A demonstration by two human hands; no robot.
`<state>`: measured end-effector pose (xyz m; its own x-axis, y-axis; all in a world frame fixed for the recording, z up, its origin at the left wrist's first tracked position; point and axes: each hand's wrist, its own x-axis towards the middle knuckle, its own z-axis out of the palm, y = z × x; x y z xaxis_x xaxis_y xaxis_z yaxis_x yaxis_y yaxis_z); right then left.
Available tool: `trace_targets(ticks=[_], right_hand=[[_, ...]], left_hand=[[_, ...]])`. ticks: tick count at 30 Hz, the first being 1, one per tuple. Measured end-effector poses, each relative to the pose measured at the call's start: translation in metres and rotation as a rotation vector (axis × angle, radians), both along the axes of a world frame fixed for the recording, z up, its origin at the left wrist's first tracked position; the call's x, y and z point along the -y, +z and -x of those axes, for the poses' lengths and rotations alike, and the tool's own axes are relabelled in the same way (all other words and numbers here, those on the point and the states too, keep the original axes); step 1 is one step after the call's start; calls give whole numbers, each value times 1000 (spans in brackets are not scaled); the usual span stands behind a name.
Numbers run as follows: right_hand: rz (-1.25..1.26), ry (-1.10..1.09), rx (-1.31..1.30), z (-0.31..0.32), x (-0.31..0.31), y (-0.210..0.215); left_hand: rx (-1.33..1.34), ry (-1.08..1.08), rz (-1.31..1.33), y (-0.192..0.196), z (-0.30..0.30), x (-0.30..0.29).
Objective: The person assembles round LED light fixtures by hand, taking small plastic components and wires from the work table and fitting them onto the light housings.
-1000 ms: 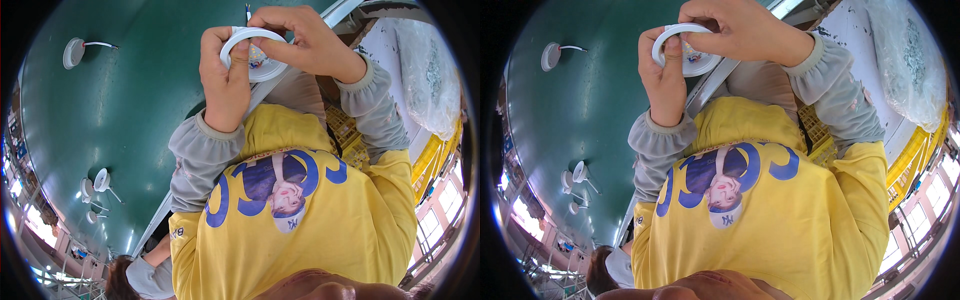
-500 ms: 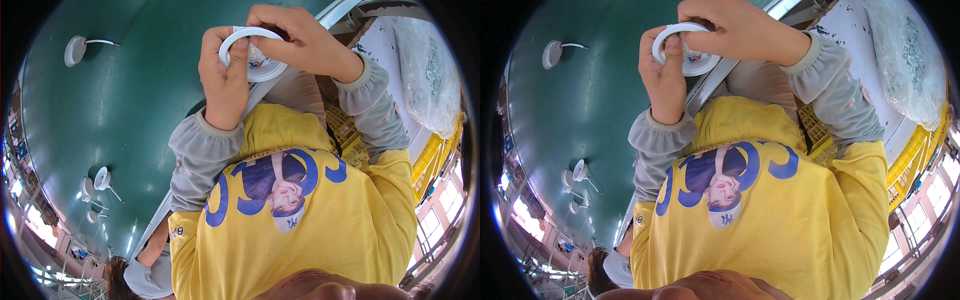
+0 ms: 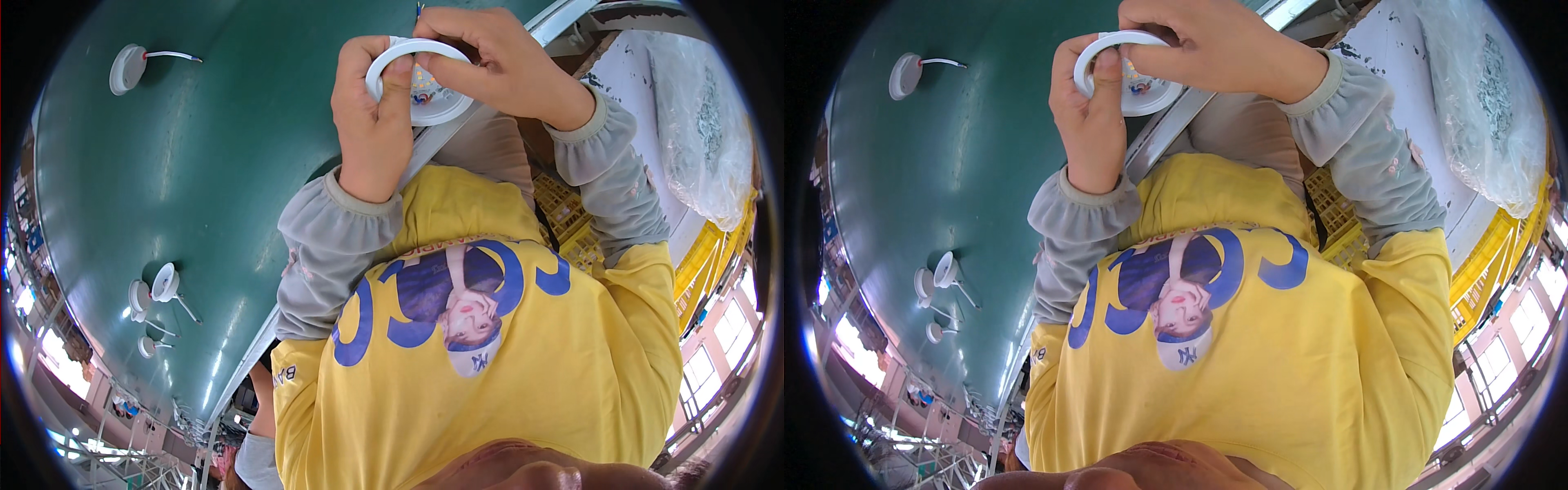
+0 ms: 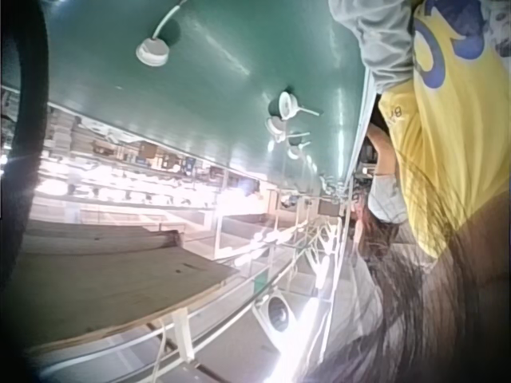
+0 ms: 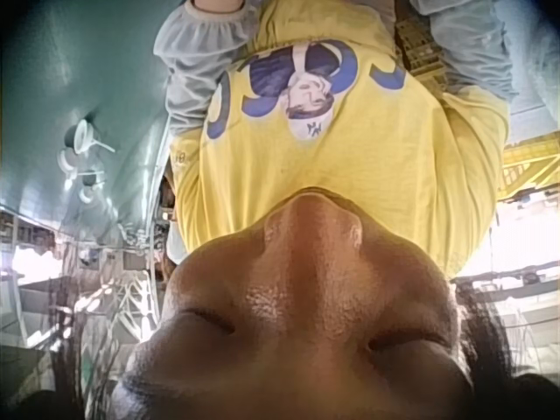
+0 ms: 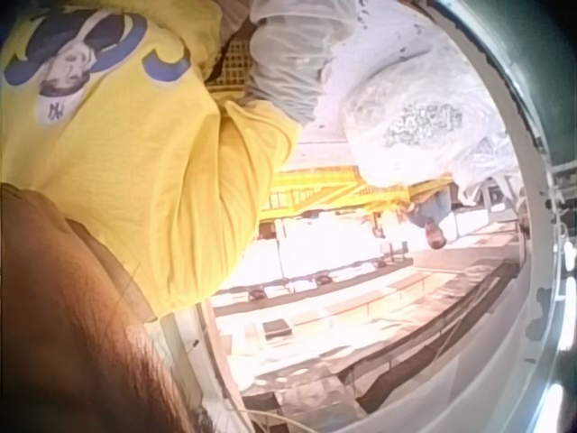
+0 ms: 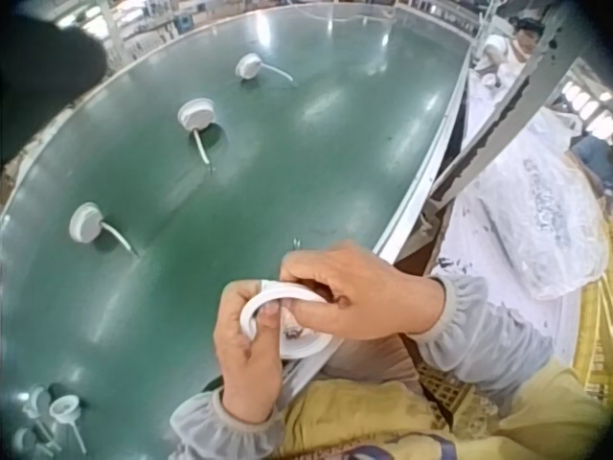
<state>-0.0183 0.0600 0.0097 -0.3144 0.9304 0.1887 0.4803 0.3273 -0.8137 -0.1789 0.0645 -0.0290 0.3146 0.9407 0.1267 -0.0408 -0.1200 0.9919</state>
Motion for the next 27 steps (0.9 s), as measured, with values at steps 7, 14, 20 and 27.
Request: trace_targets(ticks=[7, 14, 20, 27], right_hand=[[39, -46, -8, 3, 2, 3], [61, -64, 44, 5, 3, 6], [97, -99, 31, 8, 3, 5], [95, -84, 6, 10, 5, 3]], left_hand=[[-7, -3, 8, 0, 1, 2], [-82, 75, -105, -6, 1, 5], [-64, 70, -107, -4, 3, 6], [-66, 60, -95, -1, 6, 9]])
